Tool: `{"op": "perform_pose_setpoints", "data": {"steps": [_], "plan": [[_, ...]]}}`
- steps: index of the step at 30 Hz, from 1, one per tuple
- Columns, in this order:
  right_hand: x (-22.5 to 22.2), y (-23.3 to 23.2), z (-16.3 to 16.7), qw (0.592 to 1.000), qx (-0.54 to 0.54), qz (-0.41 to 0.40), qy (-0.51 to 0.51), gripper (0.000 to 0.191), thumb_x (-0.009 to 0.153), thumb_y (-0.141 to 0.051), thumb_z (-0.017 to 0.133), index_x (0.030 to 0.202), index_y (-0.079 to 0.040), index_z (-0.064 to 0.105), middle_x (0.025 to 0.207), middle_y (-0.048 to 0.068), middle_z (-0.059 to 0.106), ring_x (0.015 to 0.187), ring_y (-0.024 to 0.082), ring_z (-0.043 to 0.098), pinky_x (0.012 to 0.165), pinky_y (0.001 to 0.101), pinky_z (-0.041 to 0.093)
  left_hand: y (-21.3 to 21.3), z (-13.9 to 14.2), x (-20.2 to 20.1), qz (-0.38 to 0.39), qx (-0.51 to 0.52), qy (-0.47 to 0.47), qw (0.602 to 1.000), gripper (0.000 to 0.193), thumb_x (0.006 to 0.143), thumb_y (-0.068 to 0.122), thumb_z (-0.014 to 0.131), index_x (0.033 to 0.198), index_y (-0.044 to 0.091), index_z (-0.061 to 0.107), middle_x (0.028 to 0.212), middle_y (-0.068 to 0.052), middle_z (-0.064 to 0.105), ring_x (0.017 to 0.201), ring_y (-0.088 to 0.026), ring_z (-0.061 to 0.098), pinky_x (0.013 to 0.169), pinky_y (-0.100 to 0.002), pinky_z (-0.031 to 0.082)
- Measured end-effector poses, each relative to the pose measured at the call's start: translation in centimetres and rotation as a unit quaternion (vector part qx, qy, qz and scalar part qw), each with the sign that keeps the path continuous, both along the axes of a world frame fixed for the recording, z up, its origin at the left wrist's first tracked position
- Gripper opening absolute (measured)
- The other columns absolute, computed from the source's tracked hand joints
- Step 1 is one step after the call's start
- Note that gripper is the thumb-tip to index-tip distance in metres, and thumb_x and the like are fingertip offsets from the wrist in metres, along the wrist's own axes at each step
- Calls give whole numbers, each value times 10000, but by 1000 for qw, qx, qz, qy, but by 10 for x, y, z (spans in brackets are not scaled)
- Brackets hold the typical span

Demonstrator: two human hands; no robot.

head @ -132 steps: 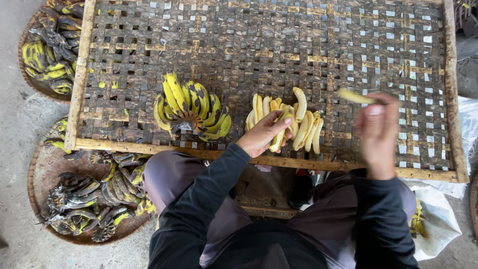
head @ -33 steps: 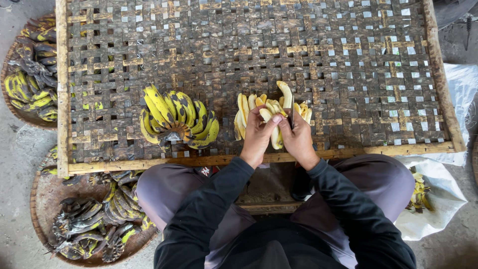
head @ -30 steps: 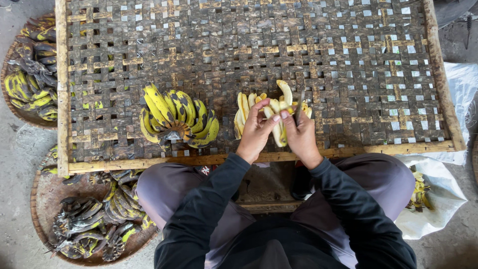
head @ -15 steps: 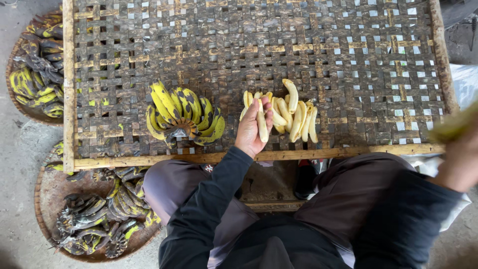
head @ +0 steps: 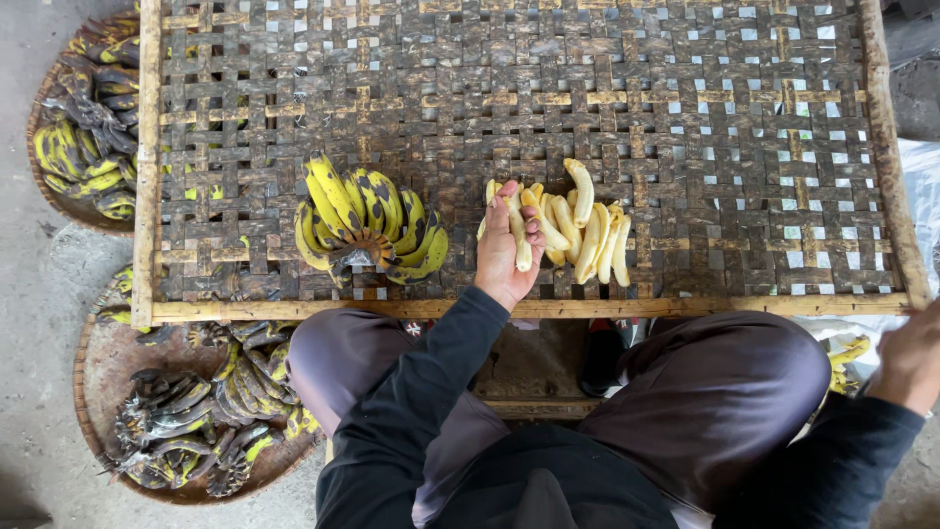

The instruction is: The person sits at a woven bamboo tray and peels bananas one at a time using a small knife, cutting the peel and removing it by hand. Peeled bananas are placed in a row on the tray while unpeeled bananas are taken from a hand of bananas beside them.

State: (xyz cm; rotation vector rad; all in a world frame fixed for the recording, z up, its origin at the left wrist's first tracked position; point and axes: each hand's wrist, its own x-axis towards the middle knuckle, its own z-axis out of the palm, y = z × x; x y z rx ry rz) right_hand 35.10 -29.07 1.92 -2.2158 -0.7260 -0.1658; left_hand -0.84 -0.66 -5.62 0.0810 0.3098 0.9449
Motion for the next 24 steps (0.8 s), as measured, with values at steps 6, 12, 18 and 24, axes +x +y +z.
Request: {"op": "perform_pose_setpoints", "data": {"steps": [6, 12, 18, 24], "plan": [[-137, 111, 52, 934, -33, 354, 32, 398, 1125, -182, 465, 1510, -91, 428, 1039, 90, 631, 864, 144, 593, 734, 328, 499, 4, 9, 13, 64, -40, 18, 997, 254, 1112, 334, 479, 1187, 100, 543, 1007, -78, 594, 839, -173, 579, 757, -306, 551], [-258, 175, 60, 811, -169, 541, 148, 511, 1058, -344, 466, 1532, -178, 371, 1242, 169, 680, 1057, 315, 722, 914, 420, 549, 22, 17, 9, 148, -37, 37, 988, 243, 1115, 298, 464, 1165, 74, 545, 1057, -106, 627, 895, -197, 614, 789, -329, 572], [-270, 184, 57, 809, -125, 561, 124, 510, 1061, -316, 480, 1530, -152, 366, 1291, 180, 663, 1104, 370, 688, 904, 440, 534, 39, 21, 2, 210, 4, -5, 978, 254, 1120, 300, 457, 1150, 60, 535, 1052, -116, 626, 902, -199, 612, 808, -311, 571], [-268, 184, 48, 816, -99, 560, 109, 484, 1065, -284, 491, 1517, -155, 375, 1262, 189, 664, 1041, 372, 698, 862, 447, 544, 36, 20, 3, 211, 1, -8, 977, 218, 1119, 282, 476, 1138, 72, 528, 1052, -105, 619, 911, -205, 616, 823, -323, 569]]}}
